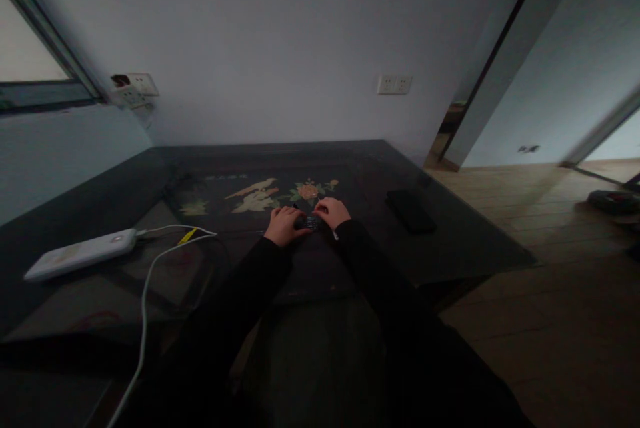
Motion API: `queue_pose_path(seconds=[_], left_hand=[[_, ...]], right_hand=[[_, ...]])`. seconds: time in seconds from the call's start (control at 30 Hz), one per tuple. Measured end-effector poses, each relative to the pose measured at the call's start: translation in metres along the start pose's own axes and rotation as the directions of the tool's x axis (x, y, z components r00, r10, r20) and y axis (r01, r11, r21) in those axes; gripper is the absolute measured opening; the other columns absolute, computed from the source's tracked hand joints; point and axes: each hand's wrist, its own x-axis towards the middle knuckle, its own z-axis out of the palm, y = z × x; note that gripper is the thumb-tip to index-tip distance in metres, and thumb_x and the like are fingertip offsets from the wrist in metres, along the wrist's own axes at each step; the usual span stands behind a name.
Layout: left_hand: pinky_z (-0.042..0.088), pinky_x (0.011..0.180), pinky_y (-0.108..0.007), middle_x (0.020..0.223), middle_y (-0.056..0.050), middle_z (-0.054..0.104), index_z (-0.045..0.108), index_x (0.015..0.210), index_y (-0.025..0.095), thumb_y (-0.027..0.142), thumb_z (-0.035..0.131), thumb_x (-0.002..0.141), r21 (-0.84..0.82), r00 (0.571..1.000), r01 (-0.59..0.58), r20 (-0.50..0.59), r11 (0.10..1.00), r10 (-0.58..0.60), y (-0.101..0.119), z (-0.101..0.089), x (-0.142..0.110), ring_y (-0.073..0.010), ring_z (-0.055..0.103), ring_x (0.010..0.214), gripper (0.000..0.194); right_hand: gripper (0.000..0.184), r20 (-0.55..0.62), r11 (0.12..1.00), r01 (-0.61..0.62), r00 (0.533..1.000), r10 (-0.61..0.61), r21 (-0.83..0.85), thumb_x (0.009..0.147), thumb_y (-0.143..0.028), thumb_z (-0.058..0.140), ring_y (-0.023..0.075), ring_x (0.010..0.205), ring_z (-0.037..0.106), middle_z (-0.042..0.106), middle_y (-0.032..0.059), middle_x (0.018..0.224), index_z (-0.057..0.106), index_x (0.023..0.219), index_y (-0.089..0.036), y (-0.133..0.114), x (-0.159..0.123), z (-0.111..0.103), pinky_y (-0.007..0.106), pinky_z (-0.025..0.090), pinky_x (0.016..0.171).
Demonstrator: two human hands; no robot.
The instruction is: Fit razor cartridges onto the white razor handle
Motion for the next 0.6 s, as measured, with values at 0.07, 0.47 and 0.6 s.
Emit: queue_pose_path(seconds=[0.07,0.47,0.6], left_hand=[[0.026,0.095,-0.045,0.105,-0.007,0.067,0.064,0.103,0.024,0.045,0.067,0.074,-0.004,1.0,-0.001,-0.006,1.0,0.001,0.001,0.0,0.0,-0.028,0.052,0.106,0.036],[0.033,0.086,-0.039,0.1,-0.005,0.066,0.065,0.09,0.022,0.03,0.055,0.084,-0.045,0.995,0.084,-0.056,0.995,-0.087,0.01,0.003,0.0,-0.0236,0.055,0.101,0.014],[0.032,0.086,-0.039,0.1,-0.005,0.065,0.065,0.089,0.022,0.031,0.056,0.083,-0.035,0.995,0.089,-0.045,0.995,-0.091,0.014,0.004,0.0,-0.0241,0.055,0.101,0.015]], right_hand=[[0.011,-0.004,1.0,0.004,1.0,-0.004,0.006,0.082,-0.026,0.063,0.0161,0.081,0.055,0.063,0.0041,0.082,0.069,0.083,-0.018,0.001,-0.002,-0.003,0.026,0.037,0.073],[0.01,0.046,0.998,0.057,0.997,-0.057,0.003,0.078,-0.022,0.067,0.0178,0.085,0.055,0.063,0.0046,0.085,0.072,0.086,-0.02,-0.008,-0.014,0.001,0.027,0.04,0.074],[0.011,0.058,0.999,0.044,0.997,-0.043,-0.01,0.078,-0.021,0.067,0.0185,0.087,0.056,0.064,0.0052,0.086,0.072,0.088,-0.02,-0.01,-0.014,0.001,0.028,0.04,0.075]])
